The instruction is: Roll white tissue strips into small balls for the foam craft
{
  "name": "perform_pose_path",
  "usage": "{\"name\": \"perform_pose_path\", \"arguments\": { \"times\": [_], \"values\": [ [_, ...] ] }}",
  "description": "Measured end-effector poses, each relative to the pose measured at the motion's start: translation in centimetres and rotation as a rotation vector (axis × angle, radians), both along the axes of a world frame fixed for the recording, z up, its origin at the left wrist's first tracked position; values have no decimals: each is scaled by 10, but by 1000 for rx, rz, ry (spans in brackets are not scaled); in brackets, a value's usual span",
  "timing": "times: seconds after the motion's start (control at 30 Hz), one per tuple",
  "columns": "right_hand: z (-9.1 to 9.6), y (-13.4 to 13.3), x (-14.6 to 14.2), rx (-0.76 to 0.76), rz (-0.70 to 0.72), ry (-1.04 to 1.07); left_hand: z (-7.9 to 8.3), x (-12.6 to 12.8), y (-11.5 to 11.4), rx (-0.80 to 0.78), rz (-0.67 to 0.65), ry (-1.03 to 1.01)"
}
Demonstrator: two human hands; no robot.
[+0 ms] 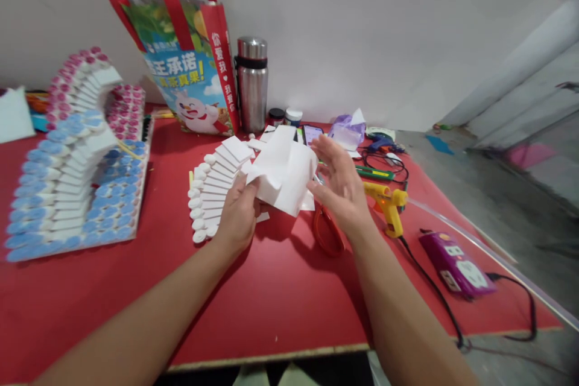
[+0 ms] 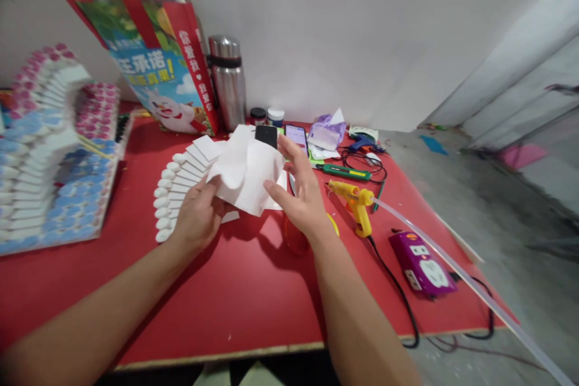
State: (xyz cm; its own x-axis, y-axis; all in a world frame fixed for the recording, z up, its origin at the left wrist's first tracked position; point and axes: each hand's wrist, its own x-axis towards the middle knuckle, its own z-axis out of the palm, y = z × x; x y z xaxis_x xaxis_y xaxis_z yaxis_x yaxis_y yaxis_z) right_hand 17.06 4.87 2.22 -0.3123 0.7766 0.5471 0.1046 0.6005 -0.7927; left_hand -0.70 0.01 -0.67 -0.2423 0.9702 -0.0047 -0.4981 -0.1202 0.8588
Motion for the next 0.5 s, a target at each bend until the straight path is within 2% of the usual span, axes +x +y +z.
{"name": "perform_pose_path", "arguments": {
  "times": [0.1, 0.2, 0.33, 0.5],
  "values": [
    [-10, 7, -2, -118, 22, -96, 1, 1, 0, -63, -140, -116],
    [-18, 11, -5, -149, -34, -200, -3, 2, -2, -64, -222, -96],
    [-21, 16, 0, -53, -149, -311, -5, 0, -4, 85, -84, 50],
    [-19, 23, 14, 92, -485, -536, 7, -2, -4, 235, 95, 90]
  ]
}}
